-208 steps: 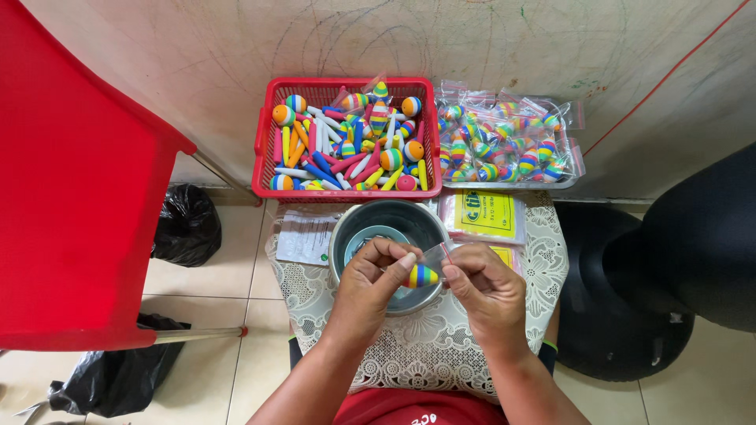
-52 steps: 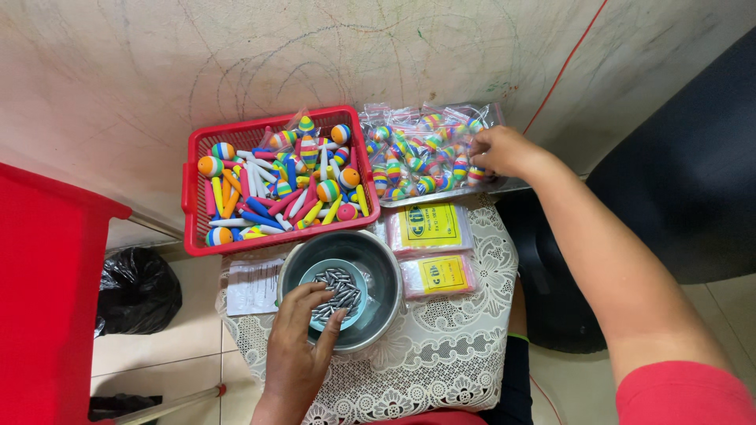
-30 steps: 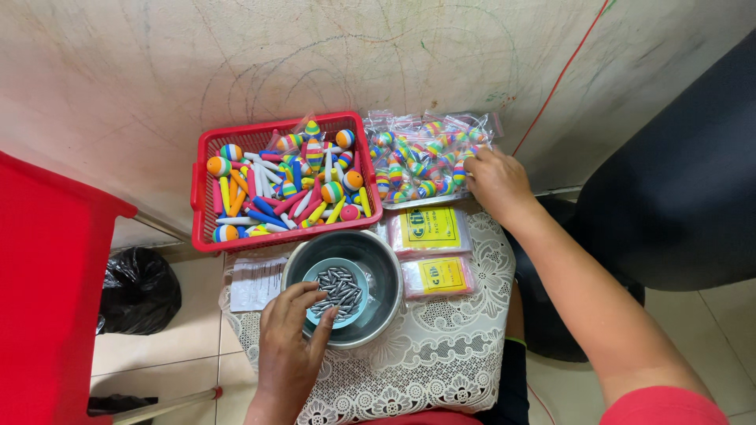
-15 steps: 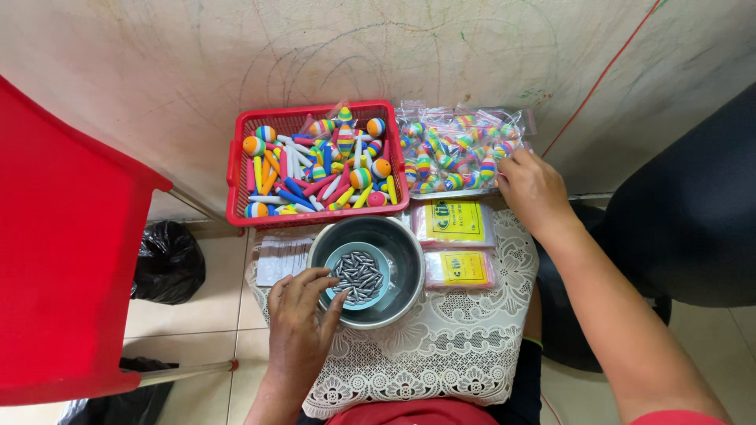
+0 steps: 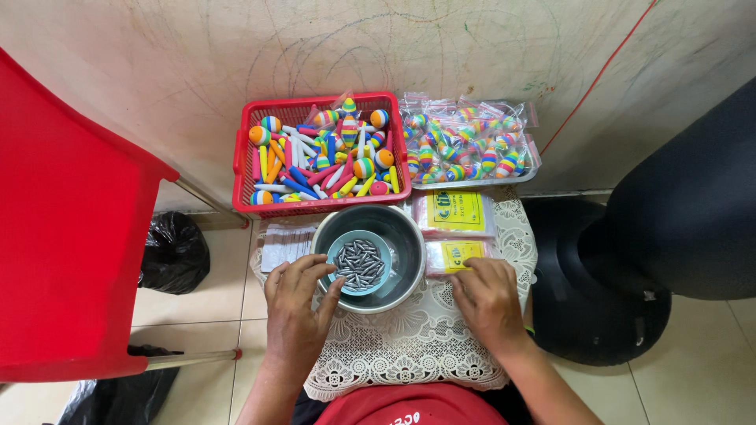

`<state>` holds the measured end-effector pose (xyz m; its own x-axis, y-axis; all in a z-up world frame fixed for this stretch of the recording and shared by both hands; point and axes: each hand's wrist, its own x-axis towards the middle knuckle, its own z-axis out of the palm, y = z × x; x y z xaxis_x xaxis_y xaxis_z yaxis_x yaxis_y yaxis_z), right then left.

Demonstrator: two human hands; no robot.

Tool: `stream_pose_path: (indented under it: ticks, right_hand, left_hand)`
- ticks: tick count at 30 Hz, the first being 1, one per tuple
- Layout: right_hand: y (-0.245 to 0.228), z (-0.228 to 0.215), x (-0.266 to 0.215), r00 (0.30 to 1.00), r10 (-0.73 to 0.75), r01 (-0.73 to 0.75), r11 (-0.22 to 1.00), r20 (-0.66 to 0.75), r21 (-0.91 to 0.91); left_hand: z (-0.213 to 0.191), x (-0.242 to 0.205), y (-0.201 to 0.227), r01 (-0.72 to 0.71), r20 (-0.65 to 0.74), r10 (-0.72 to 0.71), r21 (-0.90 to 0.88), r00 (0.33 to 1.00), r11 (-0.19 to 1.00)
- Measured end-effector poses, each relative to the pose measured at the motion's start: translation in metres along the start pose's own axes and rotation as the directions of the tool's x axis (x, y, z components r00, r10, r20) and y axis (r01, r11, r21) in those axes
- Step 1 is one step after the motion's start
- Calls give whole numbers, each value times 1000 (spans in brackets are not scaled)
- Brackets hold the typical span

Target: The person places colorful toy floats into small clear plastic bags, adding a small piece of metal to each bag, and then arranges the bags on a table.

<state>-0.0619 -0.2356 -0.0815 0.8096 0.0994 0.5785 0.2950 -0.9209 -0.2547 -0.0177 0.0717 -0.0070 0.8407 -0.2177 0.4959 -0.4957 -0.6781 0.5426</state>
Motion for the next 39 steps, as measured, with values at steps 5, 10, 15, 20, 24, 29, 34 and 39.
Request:
stream_pose_path:
  ticks: [5,10,15,20,24,29,34,39]
  right_hand:
    - [-34,3,-23,999,2,0,998,-43,61]
    - [-45,0,-24,997,-65,67,996,-42,53]
    - [-47,-3,-23,991,-116,118,993,-67,20]
    - [-48,-4,-22,989,-131,132,991,-67,24]
    - [-46,-3,-23,991,-115,120,990,-64,69]
    - [-42,0,-26,991,-122,126,988,-49,88]
    - [-41,-4,-17,993,-116,119,980,-24,160]
    - [-26,-1,-3,993,-91,101,984,-78,149]
  left_hand:
    - [-5,-5,-1,27,14,-27,19,1000,999]
    - [-9,-3,3,13,-40,-9,87,999,996]
    - [-5,-3,2,-6,-29,7,34,1000,999]
    - [-6,3,1,-12,-15,12,59,1000,998]
    - [-1,7,-3,-37,-14,38,67,999,997]
    - [6,10,-9,-25,30,23,59,999,998]
    - [17,15,-18,-35,29,33,43,999,998]
    - [24,17,-19,-46,41,46,-8,998,999]
